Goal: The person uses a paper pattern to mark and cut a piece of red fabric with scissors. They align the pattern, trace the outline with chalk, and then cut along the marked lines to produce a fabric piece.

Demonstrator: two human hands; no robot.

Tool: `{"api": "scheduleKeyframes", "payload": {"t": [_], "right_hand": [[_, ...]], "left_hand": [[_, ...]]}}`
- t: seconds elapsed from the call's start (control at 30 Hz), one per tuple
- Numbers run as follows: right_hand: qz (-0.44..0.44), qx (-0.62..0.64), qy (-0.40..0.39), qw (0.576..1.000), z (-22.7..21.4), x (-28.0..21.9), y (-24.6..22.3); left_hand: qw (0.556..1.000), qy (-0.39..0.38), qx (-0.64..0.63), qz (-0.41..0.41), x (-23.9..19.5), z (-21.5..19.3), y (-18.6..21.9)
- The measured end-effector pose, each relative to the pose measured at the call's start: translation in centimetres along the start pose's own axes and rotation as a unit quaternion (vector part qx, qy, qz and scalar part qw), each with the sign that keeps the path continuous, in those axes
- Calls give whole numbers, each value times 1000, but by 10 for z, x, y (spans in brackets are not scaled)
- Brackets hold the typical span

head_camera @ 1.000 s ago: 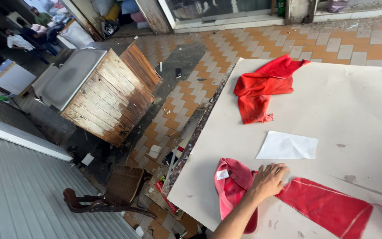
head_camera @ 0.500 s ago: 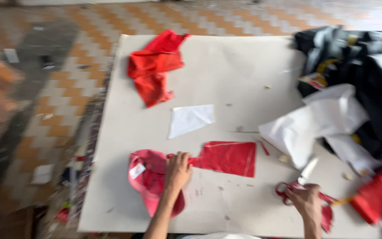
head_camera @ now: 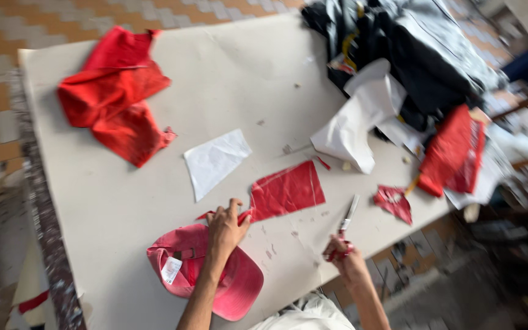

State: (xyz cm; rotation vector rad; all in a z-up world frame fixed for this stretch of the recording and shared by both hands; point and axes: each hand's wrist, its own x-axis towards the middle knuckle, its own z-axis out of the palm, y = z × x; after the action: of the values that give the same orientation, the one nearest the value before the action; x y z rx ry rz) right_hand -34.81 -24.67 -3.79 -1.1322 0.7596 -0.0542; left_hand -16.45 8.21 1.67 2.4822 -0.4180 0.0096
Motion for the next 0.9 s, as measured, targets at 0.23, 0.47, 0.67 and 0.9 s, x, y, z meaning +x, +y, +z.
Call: {"api": "scheduleKeyframes", "payload": {"t": [0.23, 0.47, 0.67, 0.9], "right_hand": [[125, -92, -67, 986, 88, -128, 23], [160, -93, -229, 956, 135, -159, 6], [189, -56, -248, 949, 150, -144, 26], [156, -13, -196, 968, 159, -129, 46]], "left_hand": [[998, 4, -70, 0, 3, 4, -12], [994, 5, -106, 4, 7, 2, -17], [992, -22, -127, -13, 5, 4, -21], [985, -53, -163, -33, 9, -2, -23]]}}
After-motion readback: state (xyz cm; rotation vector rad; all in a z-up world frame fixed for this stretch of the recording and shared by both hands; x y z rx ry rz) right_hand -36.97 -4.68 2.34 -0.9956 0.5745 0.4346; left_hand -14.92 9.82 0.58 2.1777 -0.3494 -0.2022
